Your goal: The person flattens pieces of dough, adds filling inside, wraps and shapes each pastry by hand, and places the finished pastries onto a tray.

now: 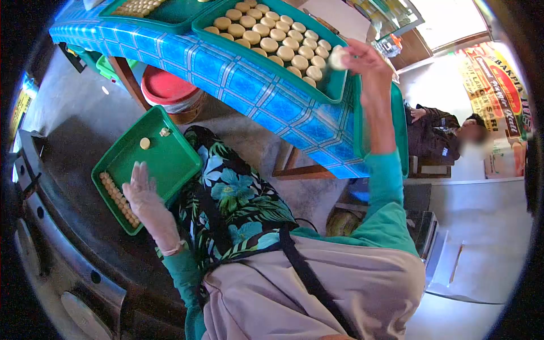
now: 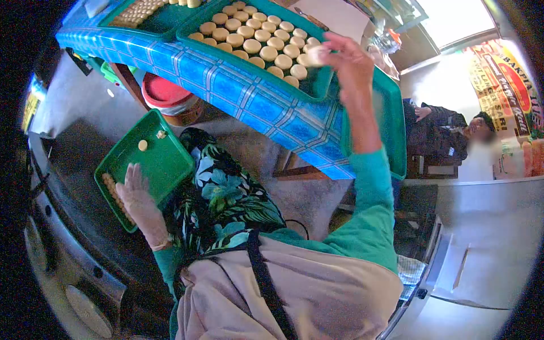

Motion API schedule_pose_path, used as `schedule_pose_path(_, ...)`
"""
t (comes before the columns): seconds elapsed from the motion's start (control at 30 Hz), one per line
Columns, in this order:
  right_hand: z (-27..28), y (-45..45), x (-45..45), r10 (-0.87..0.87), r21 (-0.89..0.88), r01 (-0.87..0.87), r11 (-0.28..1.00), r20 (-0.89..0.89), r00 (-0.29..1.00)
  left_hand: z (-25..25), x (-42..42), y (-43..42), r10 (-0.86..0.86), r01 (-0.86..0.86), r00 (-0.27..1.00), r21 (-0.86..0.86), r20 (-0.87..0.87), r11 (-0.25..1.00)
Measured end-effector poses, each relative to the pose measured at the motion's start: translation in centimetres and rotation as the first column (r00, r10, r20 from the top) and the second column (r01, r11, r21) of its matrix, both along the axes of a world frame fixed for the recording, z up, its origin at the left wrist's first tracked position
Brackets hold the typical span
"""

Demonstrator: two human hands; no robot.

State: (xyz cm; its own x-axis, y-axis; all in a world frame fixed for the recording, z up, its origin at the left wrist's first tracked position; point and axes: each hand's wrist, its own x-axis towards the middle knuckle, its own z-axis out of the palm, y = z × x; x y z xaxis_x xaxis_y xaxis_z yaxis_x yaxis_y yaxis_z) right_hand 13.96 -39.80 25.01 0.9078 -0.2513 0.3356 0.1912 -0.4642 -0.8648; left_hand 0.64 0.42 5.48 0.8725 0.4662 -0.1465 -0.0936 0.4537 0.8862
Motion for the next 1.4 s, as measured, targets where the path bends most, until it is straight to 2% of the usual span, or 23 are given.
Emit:
schedule_pose_path(0.1, -3.7, -9.7, 7.5, -0.197, -0.318, 0.177, 0.931, -0.030, 0.980, 0.2, -0.7, 0.8, 0.140, -0.143, 0.989, -0.061, -0.048, 0.988)
schedule_pose_path(0.13, -3.5, -9.5, 8.3, -0.180, -0.315, 0.165, 0.935, -0.018, 0.984, 0.6, -0.7, 0.8, 0.176, -0.183, 0.982, -0.107, -0.072, 0.977)
schedule_pose_path(0.2, -4.1, -9.1, 8.9, -0.276, -0.580, 0.199, 0.790, -0.045, 0.960, 0.6, -1.1, 1.2, 0.154, -0.159, 0.986, -0.089, -0.064, 0.983)
schedule_pose_path(0.37, -4.7, -8.6, 9.5, -0.244, -0.691, 0.157, 0.706, -0.030, 0.969, -0.9, -2.2, 2.4, 0.125, -0.132, 0.989, -0.089, -0.078, 0.987)
schedule_pose_path(0.47, -5.1, -8.8, 9.9, -0.251, -0.783, 0.143, 0.606, -0.018, 0.968, -1.4, -2.6, 2.9, 0.220, -0.239, 0.968, -0.175, -0.124, 0.955)
schedule_pose_path(0.53, -5.4, -9.5, 9.8, -0.205, -0.927, 0.173, 0.332, 0.108, 0.973, -1.9, -3.3, 3.3, 0.204, -0.221, 0.970, -0.120, -0.134, 0.968)
schedule_pose_path(0.63, -6.3, -10.0, 9.7, -0.205, -0.885, 0.269, 0.381, 0.203, 0.958, -2.9, -3.9, 4.5, 0.201, -0.223, 0.969, -0.168, -0.142, 0.960)
schedule_pose_path(0.77, -6.1, -11.1, 9.8, -0.129, -0.956, 0.156, 0.247, 0.127, 0.984, -3.4, -4.4, 5.8, 0.249, -0.276, 0.959, -0.231, -0.137, 0.933)
schedule_pose_path(0.83, -6.2, -13.4, 10.5, -0.111, -0.927, -0.004, 0.374, -0.049, 0.993, -2.2, -4.8, 6.2, 0.247, -0.264, 0.965, -0.332, -0.093, 0.906)
schedule_pose_path(0.87, -8.1, -16.8, 11.1, 0.081, -0.909, 0.085, 0.407, 0.128, 0.988, -4.1, -5.6, 7.4, 0.210, -0.190, 0.978, -0.378, 0.011, 0.906)
schedule_pose_path(0.9, -6.0, -13.6, 10.3, -0.092, -0.958, 0.073, 0.279, 0.049, 0.995, -4.5, -5.7, 8.1, 0.242, -0.213, 0.970, -0.416, 0.017, 0.884)
schedule_pose_path(0.93, -5.5, -13.8, 10.3, 0.036, -0.878, 0.032, 0.477, 0.056, 0.998, -4.8, -6.0, 8.6, 0.281, -0.258, 0.960, -0.425, -0.008, 0.868)
schedule_pose_path(0.97, -3.8, -10.4, 7.9, 0.068, -0.833, 0.068, 0.549, 0.126, 0.990, -6.1, -6.5, 9.4, 0.314, -0.273, 0.949, -0.467, 0.011, 0.841)
schedule_pose_path(1.0, -1.2, -3.6, 4.0, 0.211, -0.805, 0.046, 0.591, 0.210, 0.955, -7.0, -6.7, 10.2, 0.343, -0.295, 0.939, -0.500, 0.004, 0.814)
schedule_pose_path(1.03, 0.3, 1.3, 0.9, 0.226, -0.863, 0.117, 0.491, 0.256, 0.940, -8.0, -7.2, 10.7, 0.379, -0.314, 0.925, -0.527, 0.017, 0.790)
schedule_pose_path(1.07, 1.1, 6.3, -2.0, 0.296, -0.855, 0.087, 0.511, 0.270, 0.916, -10.3, -7.9, 11.5, 0.406, -0.274, 0.907, -0.573, 0.114, 0.772)
schedule_pose_path(1.13, -0.5, 14.1, -6.1, 0.515, -0.773, -0.131, 0.620, 0.276, 0.812, -13.3, -8.9, 12.3, 0.499, -0.229, 0.844, -0.708, 0.198, 0.668)
schedule_pose_path(1.17, -4.2, 17.3, -6.6, 0.612, -0.541, -0.396, 0.742, 0.304, 0.730, -13.7, -9.2, 12.4, 0.565, -0.224, 0.805, -0.789, 0.181, 0.572)
schedule_pose_path(1.2, -7.3, 20.4, -6.4, 0.739, -0.532, -0.548, 0.646, 0.257, 0.622, -11.5, -8.8, 11.8, 0.608, -0.280, 0.792, -0.850, 0.059, 0.447)
schedule_pose_path(1.23, -10.0, 24.0, -6.4, 0.788, -0.558, -0.625, 0.545, 0.087, 0.609, -12.5, -9.1, 12.1, 0.551, -0.120, 0.791, -0.814, 0.268, 0.568)
schedule_pose_path(1.3, -21.1, 28.9, -3.9, 0.834, -0.266, -0.857, 0.442, -0.228, 0.502, -13.6, -9.2, 12.6, 0.497, -0.078, 0.807, -0.776, 0.319, 0.626)
schedule_pose_path(1.33, -26.4, 30.9, -2.1, 0.837, -0.267, -0.871, 0.412, -0.267, 0.478, -13.2, -9.1, 12.3, 0.531, -0.108, 0.802, -0.809, 0.272, 0.578)
schedule_pose_path(1.4, -31.4, 34.6, 0.2, 0.742, -0.630, -0.589, 0.506, -0.029, 0.670, -13.2, -9.4, 12.2, 0.544, -0.083, 0.780, -0.810, 0.309, 0.580)
